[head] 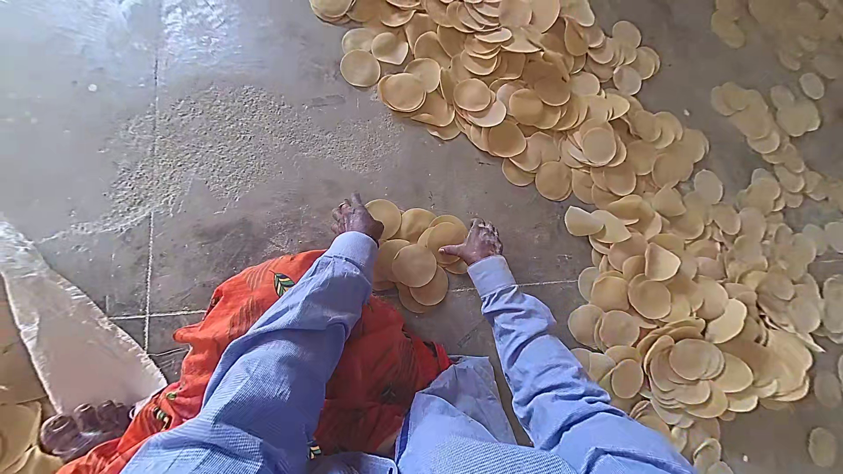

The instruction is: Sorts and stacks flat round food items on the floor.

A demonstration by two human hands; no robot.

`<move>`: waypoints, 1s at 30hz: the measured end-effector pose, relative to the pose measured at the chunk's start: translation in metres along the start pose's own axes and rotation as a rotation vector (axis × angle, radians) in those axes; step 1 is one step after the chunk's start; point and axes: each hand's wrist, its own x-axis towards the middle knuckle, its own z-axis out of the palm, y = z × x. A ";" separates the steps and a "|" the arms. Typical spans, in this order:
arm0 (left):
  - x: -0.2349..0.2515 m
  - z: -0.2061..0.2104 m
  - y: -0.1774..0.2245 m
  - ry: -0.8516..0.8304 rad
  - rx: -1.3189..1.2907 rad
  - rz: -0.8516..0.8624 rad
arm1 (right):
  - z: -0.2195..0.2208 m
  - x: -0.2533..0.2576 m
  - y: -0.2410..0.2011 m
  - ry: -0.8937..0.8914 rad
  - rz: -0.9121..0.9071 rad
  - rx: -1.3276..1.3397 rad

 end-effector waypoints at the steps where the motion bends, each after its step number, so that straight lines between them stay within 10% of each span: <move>1: 0.007 0.005 -0.001 -0.006 0.037 0.048 | 0.002 0.000 -0.003 0.003 0.000 0.026; 23: 0.017 0.020 0.002 -0.237 0.104 0.166 | 0.020 -0.002 -0.020 -0.323 -0.131 1.107; 30: 0.020 0.025 -0.001 -0.296 -0.005 0.242 | 0.032 -0.006 -0.044 -0.321 -0.037 0.682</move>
